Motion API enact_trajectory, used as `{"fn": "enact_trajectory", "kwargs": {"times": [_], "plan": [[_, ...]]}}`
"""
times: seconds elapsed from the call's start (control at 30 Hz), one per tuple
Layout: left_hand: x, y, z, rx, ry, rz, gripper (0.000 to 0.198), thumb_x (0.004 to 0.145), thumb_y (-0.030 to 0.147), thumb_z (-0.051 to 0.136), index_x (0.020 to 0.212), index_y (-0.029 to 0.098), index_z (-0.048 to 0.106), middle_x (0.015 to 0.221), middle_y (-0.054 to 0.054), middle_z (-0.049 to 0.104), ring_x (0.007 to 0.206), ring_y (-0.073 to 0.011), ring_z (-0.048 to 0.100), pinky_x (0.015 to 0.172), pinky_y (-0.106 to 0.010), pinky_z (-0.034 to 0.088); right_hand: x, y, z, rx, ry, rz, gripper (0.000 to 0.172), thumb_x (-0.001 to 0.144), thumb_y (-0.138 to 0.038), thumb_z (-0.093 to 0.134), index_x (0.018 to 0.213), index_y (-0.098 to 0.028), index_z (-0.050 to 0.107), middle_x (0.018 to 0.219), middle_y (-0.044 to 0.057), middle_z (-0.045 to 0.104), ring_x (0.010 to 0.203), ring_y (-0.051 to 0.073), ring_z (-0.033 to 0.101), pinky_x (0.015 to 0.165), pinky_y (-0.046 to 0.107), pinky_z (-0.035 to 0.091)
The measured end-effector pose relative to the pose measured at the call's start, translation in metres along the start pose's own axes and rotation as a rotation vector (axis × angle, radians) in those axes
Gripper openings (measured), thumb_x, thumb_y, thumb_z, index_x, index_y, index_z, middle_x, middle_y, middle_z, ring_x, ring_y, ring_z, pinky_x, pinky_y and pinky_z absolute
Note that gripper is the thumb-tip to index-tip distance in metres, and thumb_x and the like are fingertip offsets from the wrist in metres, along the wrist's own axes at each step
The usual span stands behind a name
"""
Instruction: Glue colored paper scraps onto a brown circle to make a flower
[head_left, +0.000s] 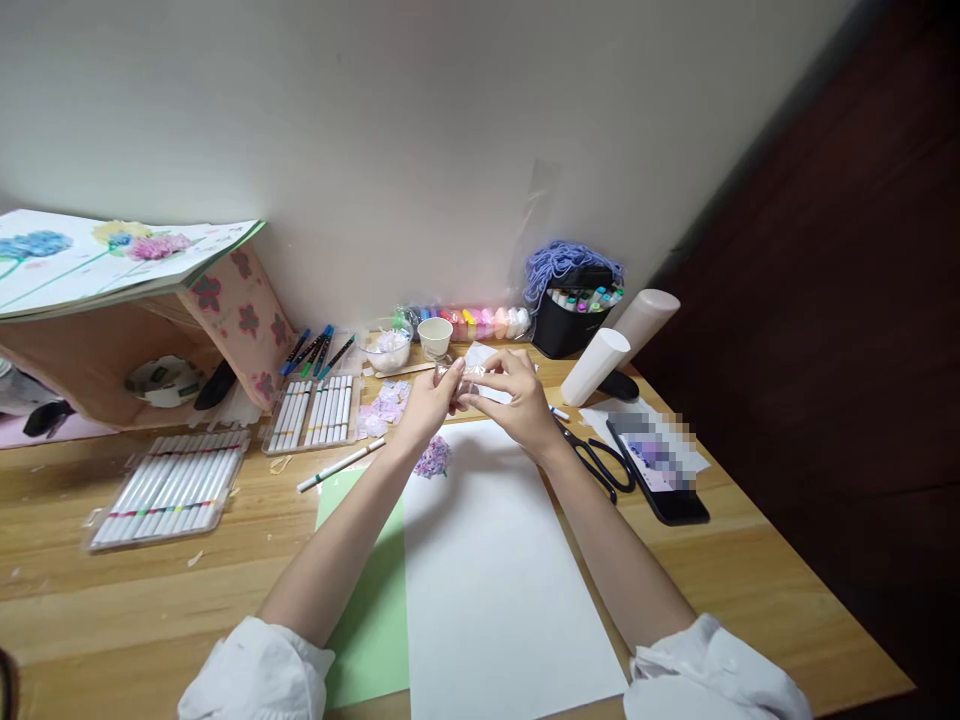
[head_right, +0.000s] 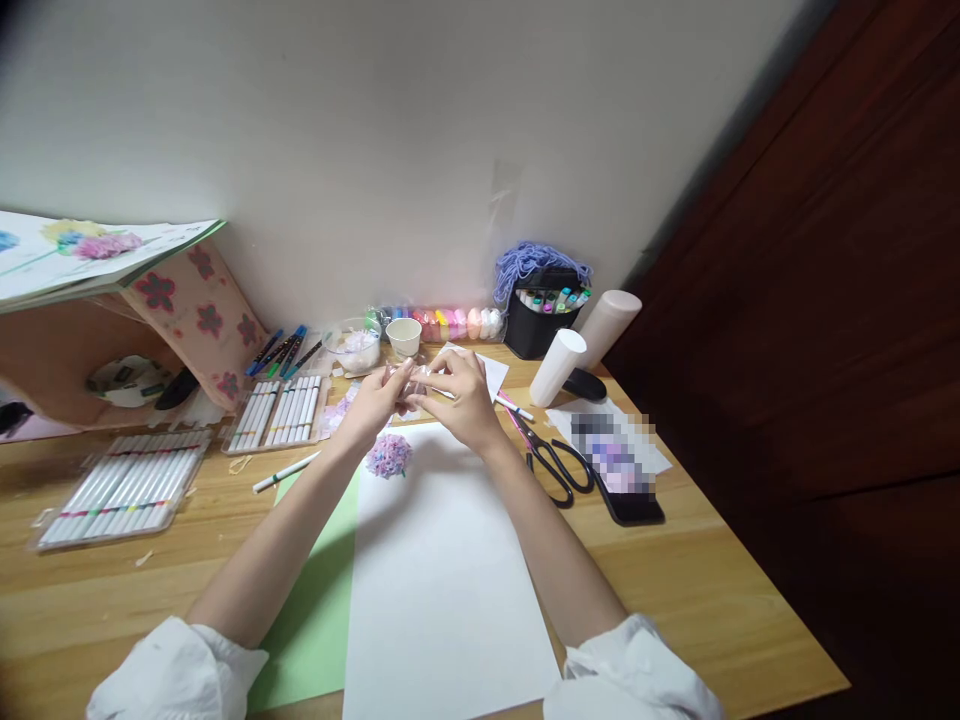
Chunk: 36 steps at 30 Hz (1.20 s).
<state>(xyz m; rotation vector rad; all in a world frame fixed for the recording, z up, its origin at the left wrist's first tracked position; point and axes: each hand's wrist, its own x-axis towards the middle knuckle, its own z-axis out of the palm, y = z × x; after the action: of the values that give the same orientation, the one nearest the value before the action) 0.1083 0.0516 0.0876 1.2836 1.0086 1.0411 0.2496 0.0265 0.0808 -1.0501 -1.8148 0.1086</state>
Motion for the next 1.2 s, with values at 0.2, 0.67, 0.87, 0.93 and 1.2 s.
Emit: {"fn": "enact_trajectory", "kwargs": {"times": [0.2,0.67,0.87,0.93,1.2], "plan": [[-0.003,0.001,-0.001,-0.057,-0.066,-0.056,0.045,0.066,0.056,0.067,0.062,0.014,0.052,0.054,0.003,0.049,0.049,-0.0062,0.042,0.048,-0.020,0.034,0.001,-0.001,-0.007,0.065,-0.035,-0.068,0.006,0.073,-0.022,0.072,0.078,-0.026,0.073,0.076,0.002,0.056,0.083,0.021,0.050,0.080,0.040,0.040],[0.007,0.008,-0.028,-0.272,0.155,-0.109,0.045,0.062,0.053,0.073,0.084,0.016,0.063,0.073,-0.001,0.064,0.067,-0.0097,0.056,0.065,-0.020,0.045,0.010,0.024,-0.042,0.871,0.340,0.528,0.020,0.079,-0.041,0.063,0.092,-0.026,0.056,0.098,0.001,0.064,0.074,0.010,0.061,0.068,0.023,0.051],[0.000,0.013,-0.019,-0.292,0.001,-0.081,0.044,0.066,0.050,0.072,0.090,0.014,0.064,0.087,-0.005,0.066,0.084,-0.0128,0.060,0.079,-0.025,0.047,0.007,0.008,-0.024,0.834,0.007,0.511,0.020,0.081,-0.019,0.049,0.093,-0.020,0.064,0.069,-0.002,0.051,0.061,0.010,0.050,0.062,0.025,0.047],[-0.002,0.014,-0.017,-0.282,0.003,-0.068,0.043,0.066,0.048,0.072,0.087,0.012,0.063,0.084,-0.005,0.065,0.083,-0.0132,0.059,0.081,-0.027,0.047,0.006,0.001,-0.016,0.757,-0.037,0.463,0.024,0.082,-0.018,0.045,0.095,-0.020,0.065,0.065,-0.003,0.047,0.058,0.011,0.046,0.059,0.025,0.043],[-0.006,0.011,-0.016,-0.170,-0.122,0.014,0.038,0.071,0.045,0.070,0.088,0.012,0.065,0.079,-0.003,0.063,0.075,-0.0119,0.056,0.076,-0.026,0.048,0.004,-0.016,-0.019,0.188,-0.084,0.232,0.025,0.087,-0.021,0.052,0.107,-0.024,0.066,0.077,0.000,0.047,0.067,0.013,0.045,0.066,0.027,0.039]]}}
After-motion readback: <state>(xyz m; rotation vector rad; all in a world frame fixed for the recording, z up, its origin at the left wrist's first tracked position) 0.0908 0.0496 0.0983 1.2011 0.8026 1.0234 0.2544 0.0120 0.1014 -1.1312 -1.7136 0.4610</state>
